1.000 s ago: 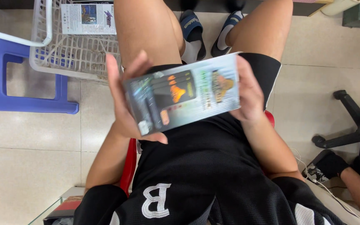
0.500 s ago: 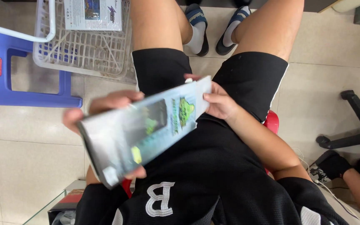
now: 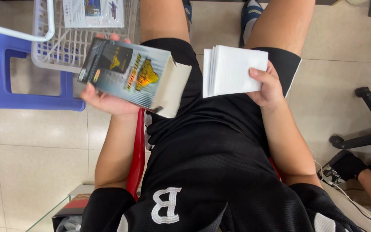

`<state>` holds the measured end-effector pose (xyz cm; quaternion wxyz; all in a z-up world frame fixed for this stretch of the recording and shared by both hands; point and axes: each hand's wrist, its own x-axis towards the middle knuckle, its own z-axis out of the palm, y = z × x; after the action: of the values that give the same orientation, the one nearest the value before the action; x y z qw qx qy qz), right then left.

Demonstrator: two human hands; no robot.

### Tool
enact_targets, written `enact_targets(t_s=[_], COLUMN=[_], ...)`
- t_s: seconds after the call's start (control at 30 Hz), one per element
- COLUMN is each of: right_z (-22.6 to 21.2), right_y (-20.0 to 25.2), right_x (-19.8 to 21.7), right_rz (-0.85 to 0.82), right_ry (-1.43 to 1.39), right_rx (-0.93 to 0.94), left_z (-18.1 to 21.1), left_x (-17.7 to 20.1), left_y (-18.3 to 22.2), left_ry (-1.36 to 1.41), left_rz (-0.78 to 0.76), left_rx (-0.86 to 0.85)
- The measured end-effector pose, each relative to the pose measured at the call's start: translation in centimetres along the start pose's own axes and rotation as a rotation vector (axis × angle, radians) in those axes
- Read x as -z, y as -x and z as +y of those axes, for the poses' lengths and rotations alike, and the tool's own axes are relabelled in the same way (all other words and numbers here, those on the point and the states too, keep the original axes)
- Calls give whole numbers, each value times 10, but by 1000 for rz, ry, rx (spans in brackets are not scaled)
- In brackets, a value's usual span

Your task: Inspect and organize mobile phone screen protectors and their packaging.

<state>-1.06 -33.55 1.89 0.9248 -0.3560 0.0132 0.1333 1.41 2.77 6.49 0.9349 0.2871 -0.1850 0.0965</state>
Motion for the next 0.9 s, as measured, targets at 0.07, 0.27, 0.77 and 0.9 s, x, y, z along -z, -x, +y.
enact_targets(t_s=[0.07, 0.27, 0.77, 0.9], right_z=[3, 6, 41, 67], right_y=[5, 12, 8, 6], right_x=[-2, -11, -43, -57], right_rz=[8, -35, -42, -79], right_ry=[2, 37, 491, 732], right_rx=[-13, -9, -51, -99], left_z=[-6, -10, 50, 51], left_x=[9, 24, 242, 287], left_y=[8, 12, -5, -3], left_ry=[92, 178, -267, -665], left_rz=[13, 60, 694, 727], left_rx=[87, 189, 29, -73])
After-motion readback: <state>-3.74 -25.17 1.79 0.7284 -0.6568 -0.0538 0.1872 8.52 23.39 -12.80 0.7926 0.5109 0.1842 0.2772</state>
